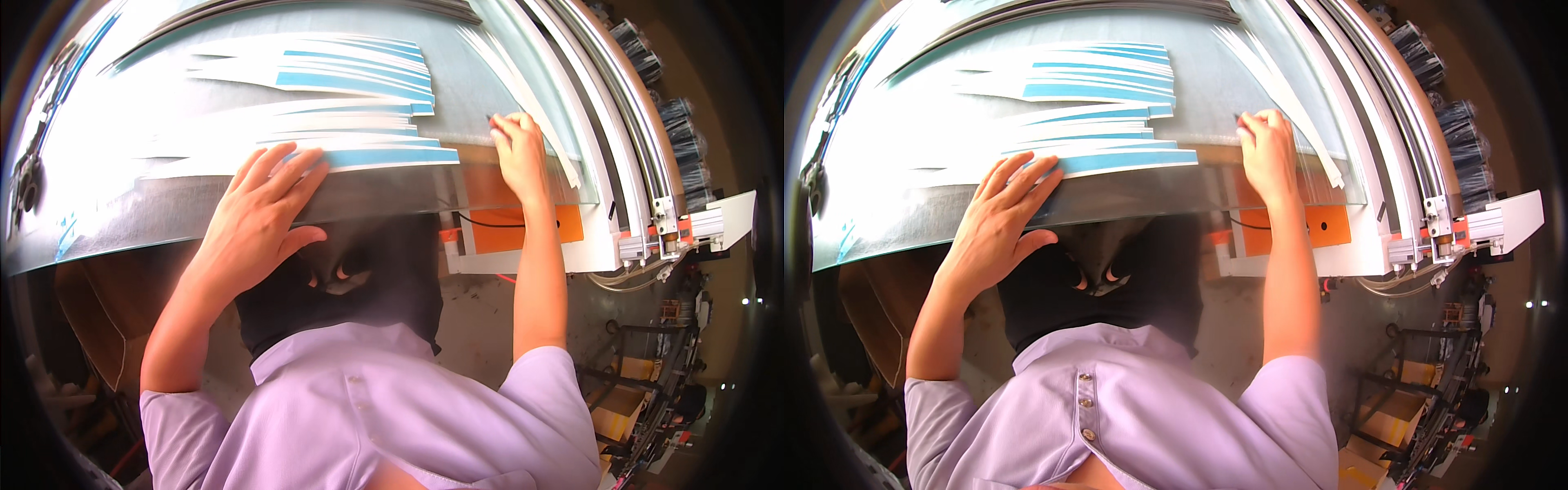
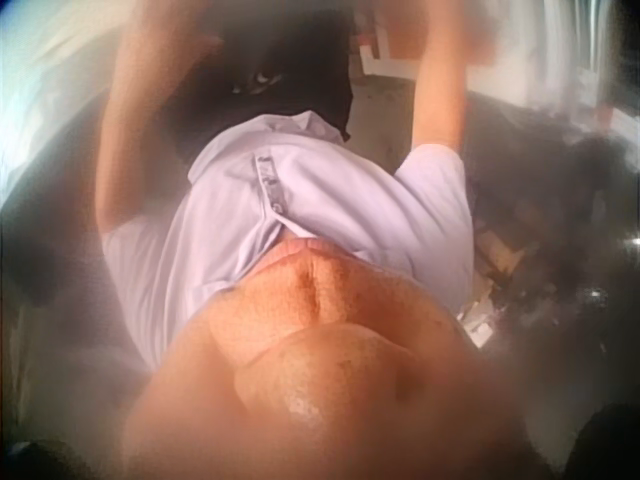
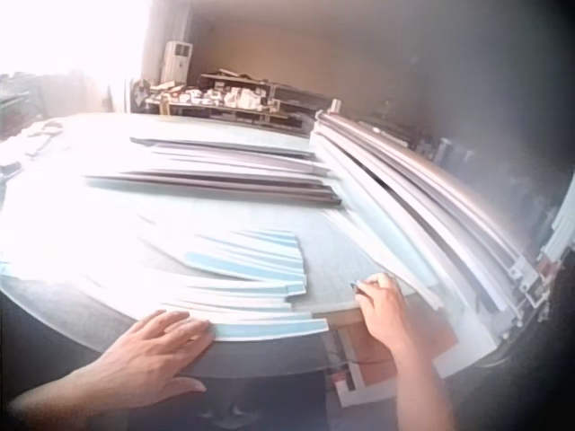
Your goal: The person peels blue protective backing strips from white adhesive labels on a glass surface. They handle the labels one at a time, lifting the backing and placing the peeled items aside.
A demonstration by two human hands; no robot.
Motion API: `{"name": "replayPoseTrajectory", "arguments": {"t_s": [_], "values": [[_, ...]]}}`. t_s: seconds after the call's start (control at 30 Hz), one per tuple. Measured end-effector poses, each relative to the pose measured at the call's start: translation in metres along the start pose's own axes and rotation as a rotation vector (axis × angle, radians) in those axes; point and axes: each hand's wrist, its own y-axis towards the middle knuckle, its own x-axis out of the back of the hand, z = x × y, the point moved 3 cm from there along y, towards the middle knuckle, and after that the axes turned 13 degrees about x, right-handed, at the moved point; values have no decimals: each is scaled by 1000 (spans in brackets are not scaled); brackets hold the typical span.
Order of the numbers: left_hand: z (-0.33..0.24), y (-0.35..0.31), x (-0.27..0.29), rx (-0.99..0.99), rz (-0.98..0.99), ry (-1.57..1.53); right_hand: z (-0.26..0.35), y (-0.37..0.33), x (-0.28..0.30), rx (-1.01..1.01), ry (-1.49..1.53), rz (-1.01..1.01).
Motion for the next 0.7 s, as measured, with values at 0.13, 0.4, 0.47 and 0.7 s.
{"name": "replayPoseTrajectory", "arguments": {"t_s": [0.13, 0.4, 0.47, 0.7], "values": [[2, -12, 5, 44, -66, -64, 48, -37, 25, 187, 111, -46], [-60, 29, -20, -100, -198, -184, 74, -87, 24, 244, 345, -248], [-72, 42, -36, -66, -142, -134, 83, -76, 32, 219, 376, -309], [-81, 44, -47, -67, -183, -156, 112, -52, 15, -68, 431, -460]]}}
